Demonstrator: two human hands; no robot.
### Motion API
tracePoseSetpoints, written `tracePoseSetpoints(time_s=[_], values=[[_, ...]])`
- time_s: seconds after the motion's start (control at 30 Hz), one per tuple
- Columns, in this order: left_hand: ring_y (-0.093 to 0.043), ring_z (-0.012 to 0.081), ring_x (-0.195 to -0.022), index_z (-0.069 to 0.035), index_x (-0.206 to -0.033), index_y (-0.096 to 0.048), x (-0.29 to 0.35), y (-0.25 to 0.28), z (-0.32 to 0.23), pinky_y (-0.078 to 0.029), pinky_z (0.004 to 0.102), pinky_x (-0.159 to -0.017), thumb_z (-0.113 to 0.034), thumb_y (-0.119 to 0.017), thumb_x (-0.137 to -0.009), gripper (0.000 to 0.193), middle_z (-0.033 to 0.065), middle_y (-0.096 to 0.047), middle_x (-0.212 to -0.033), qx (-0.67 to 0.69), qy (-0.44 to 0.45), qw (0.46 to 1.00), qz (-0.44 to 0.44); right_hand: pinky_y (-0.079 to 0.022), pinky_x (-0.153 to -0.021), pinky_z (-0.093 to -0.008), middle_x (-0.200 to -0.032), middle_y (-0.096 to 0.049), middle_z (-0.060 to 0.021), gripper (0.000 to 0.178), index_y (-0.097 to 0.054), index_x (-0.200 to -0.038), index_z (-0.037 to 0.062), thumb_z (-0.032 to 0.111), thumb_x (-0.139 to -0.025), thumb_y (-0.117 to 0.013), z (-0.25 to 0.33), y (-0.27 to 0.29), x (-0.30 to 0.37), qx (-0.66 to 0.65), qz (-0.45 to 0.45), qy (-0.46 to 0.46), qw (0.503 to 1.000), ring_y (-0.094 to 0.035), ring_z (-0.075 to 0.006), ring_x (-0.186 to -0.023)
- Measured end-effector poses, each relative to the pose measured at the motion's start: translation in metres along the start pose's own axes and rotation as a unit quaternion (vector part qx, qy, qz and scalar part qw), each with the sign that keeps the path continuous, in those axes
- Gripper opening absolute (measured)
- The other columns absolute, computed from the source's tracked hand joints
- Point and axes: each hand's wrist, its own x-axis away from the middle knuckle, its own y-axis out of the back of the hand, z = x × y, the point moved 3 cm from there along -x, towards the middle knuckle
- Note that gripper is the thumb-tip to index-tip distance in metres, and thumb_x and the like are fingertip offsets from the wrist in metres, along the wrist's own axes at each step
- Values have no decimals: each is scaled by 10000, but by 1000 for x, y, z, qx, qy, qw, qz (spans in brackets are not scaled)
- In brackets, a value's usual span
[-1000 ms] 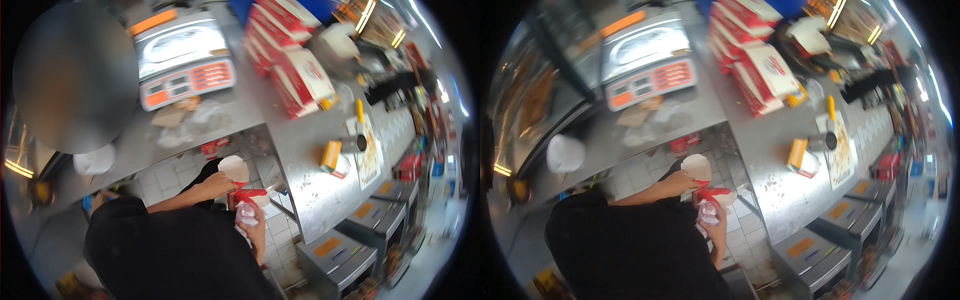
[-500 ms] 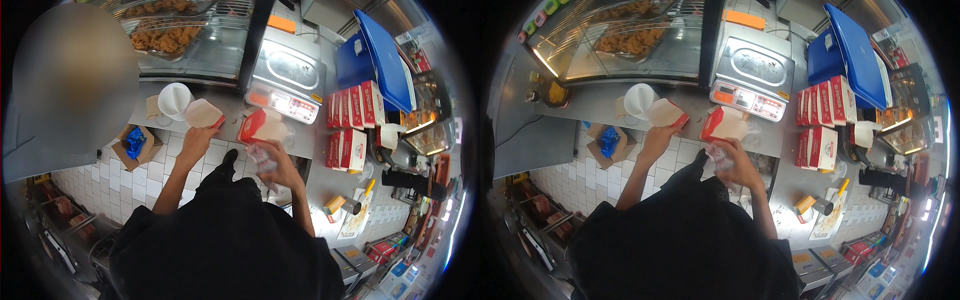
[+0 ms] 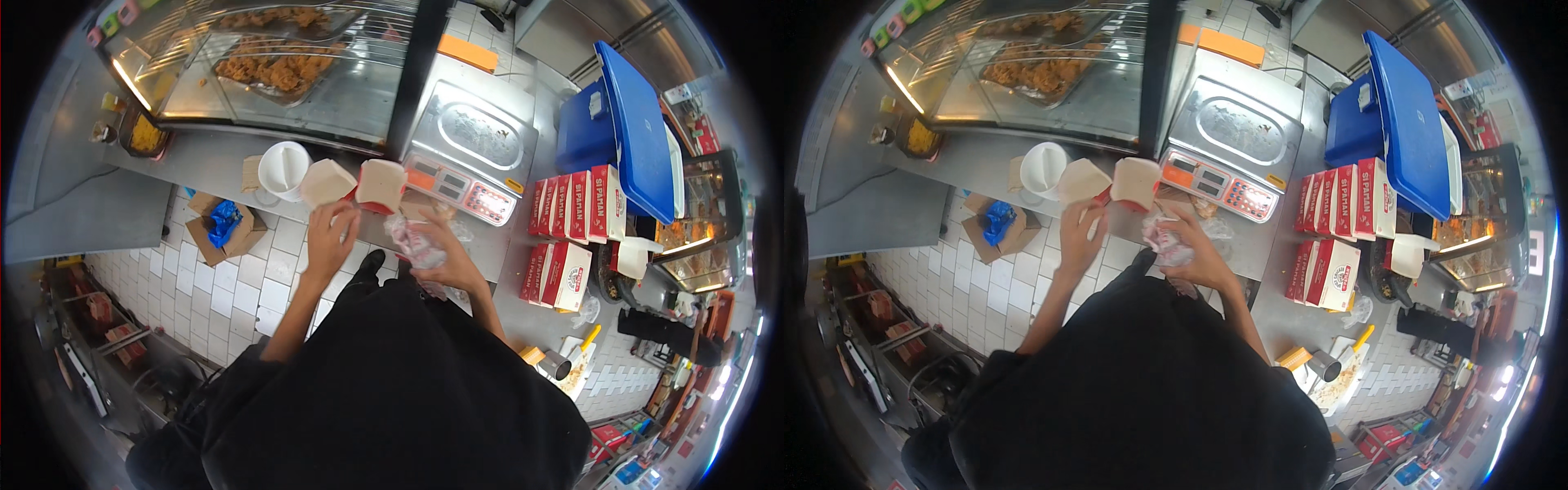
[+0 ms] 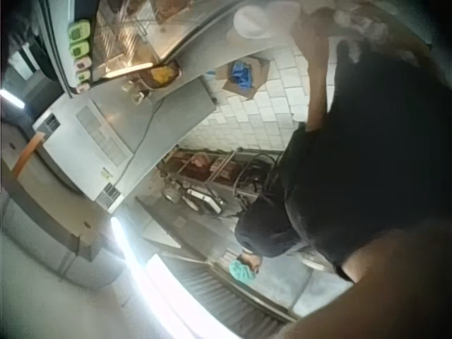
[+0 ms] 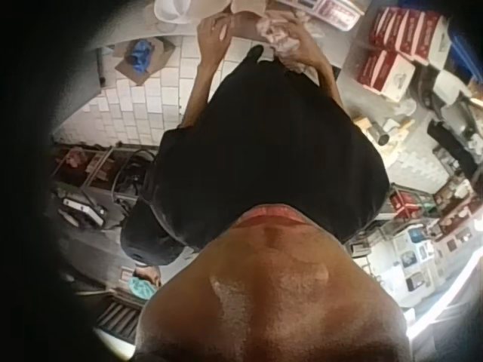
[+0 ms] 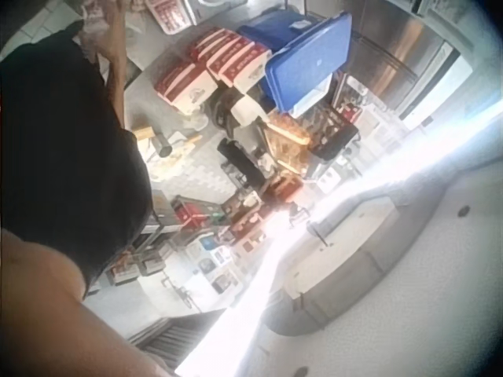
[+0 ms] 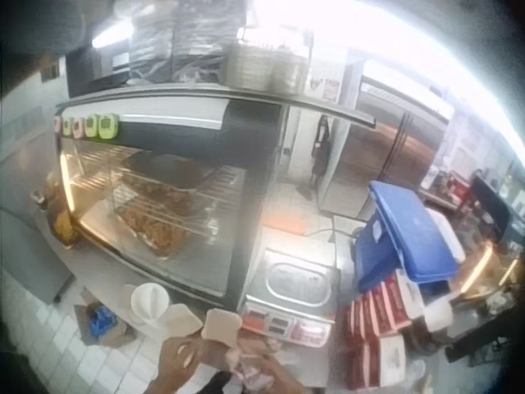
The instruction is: The person packs wrapped rice and fried chicken into paper boxes. The person then assembles takeout containers, fills them with fried chicken pieces from a warmer tray, and weighs the containers on a digital scale.
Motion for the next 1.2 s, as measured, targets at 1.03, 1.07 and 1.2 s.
tracePoseSetpoints(time_s=[1.03,1.07,1.2], values=[[-598,205,-1087,-51,-1312,-556,12,-114,-124,-532,306,-847,18,-588,-902,416,78,-598,-1220,328,258,902,107,-530,-845,-383,-1296,-560,-137,581,-429,-1412,69,428,-976,-567,-79,27,48,-610,-35,-195,767,-577,-277,-1182],[-601,223,-1031,-58,-1245,-620,16,-111,-127,-539,298,-773,-10,-619,-887,362,85,-608,-1183,279,223,933,51,-530,-845,-383,-1296,-560,-137,581,-429,-1412,69,428,-976,-567,-84,28,45,-609,-32,-191,769,-577,-277,-1182],[-610,202,-941,-65,-1218,-636,27,-90,-117,-528,264,-675,-58,-646,-890,327,78,-598,-1218,149,143,978,5,-573,-741,-347,-1187,-613,-144,587,-356,-1463,72,244,-947,-577,-84,12,31,-646,171,-174,723,-673,-273,-990]])
